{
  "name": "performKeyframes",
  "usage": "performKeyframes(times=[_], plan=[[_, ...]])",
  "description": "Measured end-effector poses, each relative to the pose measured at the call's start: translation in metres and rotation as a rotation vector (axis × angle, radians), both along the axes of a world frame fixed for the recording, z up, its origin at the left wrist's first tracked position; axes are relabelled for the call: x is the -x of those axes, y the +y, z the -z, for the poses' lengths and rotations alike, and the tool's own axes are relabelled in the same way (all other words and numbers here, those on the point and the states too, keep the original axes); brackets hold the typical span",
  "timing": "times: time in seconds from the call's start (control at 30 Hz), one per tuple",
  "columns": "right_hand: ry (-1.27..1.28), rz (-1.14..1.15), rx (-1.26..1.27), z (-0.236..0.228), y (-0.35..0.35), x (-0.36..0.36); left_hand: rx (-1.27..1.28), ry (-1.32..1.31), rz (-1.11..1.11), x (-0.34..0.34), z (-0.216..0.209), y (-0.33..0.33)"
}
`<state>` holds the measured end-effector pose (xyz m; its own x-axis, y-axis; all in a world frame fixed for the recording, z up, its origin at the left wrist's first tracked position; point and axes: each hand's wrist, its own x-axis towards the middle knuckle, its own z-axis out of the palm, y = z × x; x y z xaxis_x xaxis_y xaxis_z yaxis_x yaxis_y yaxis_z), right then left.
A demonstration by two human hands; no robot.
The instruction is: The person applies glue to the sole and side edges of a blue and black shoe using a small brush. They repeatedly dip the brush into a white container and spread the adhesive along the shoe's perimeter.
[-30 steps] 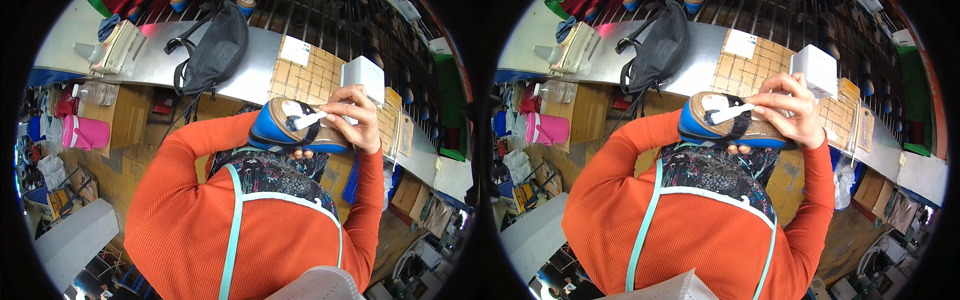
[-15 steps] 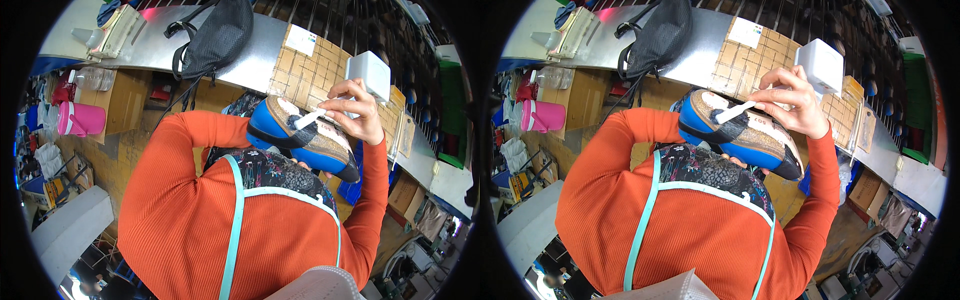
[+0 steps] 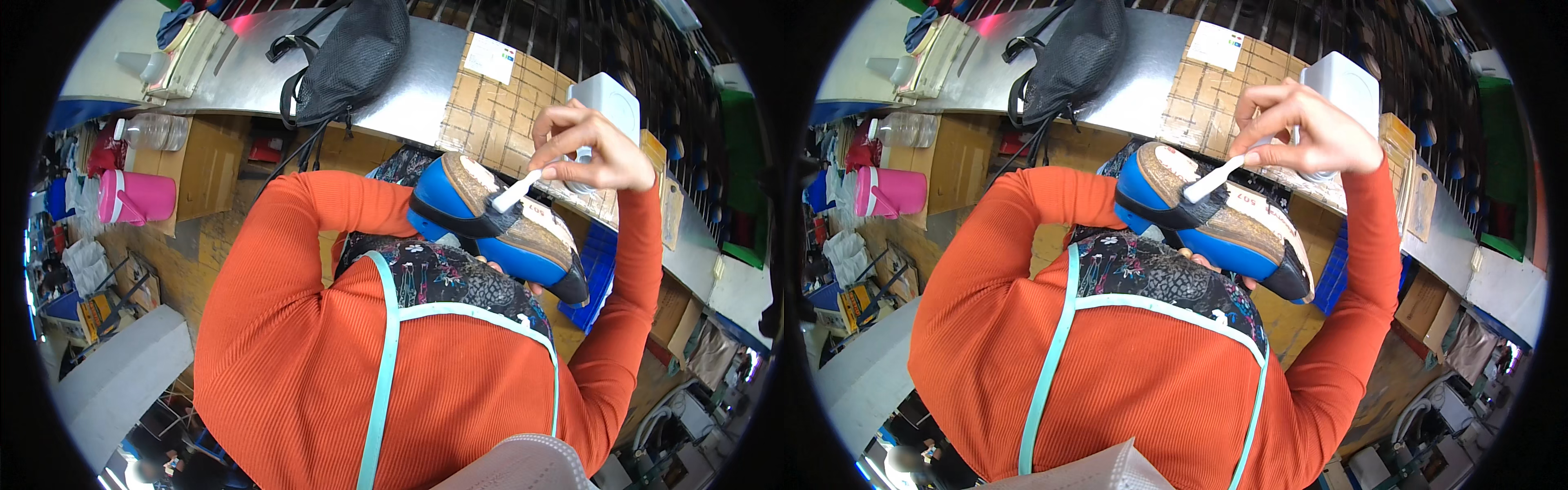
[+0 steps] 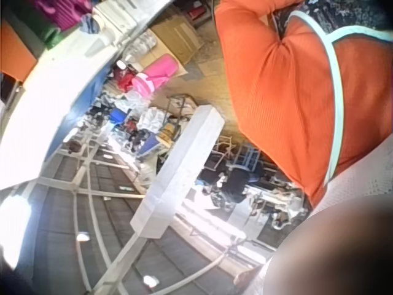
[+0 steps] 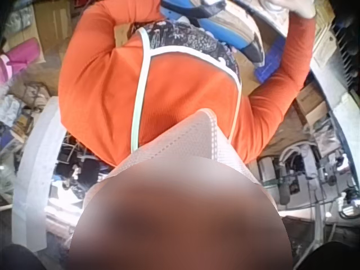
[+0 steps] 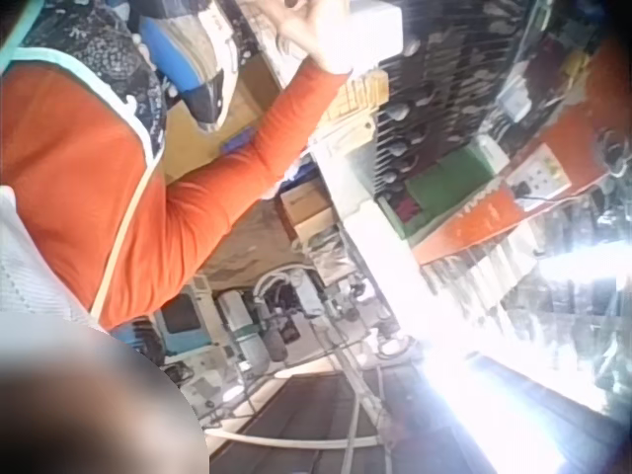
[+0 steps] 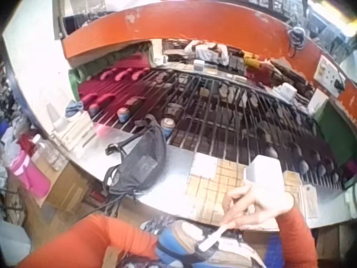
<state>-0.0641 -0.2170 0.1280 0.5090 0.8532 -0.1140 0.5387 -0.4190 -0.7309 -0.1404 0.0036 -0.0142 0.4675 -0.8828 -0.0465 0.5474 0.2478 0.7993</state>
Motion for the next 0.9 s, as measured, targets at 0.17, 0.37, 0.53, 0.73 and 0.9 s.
performKeyframes(times=[0.17,0.37,0.53,0.73,0.9], plan=[[0.075,-0.081,-0.203,-0.013,-0.005,-0.017,0.642,0.870,1.012,-0.025,0.000,-0.045],[-0.996,0.718,0.124,-0.017,-0.010,0.057,0.213,0.520,-0.052,-0.095,-0.009,-0.033],[-1.204,0.904,-0.024,0.043,0.034,0.096,0.306,-0.053,-0.384,-0.116,-0.036,-0.023],[-0.747,0.942,-0.223,0.059,0.047,0.123,0.087,-0.051,-0.420,-0.135,-0.034,-0.017],[-0.951,1.181,-0.172,0.050,0.027,0.082,0.093,-0.168,-0.205,-0.127,-0.031,-0.021]])
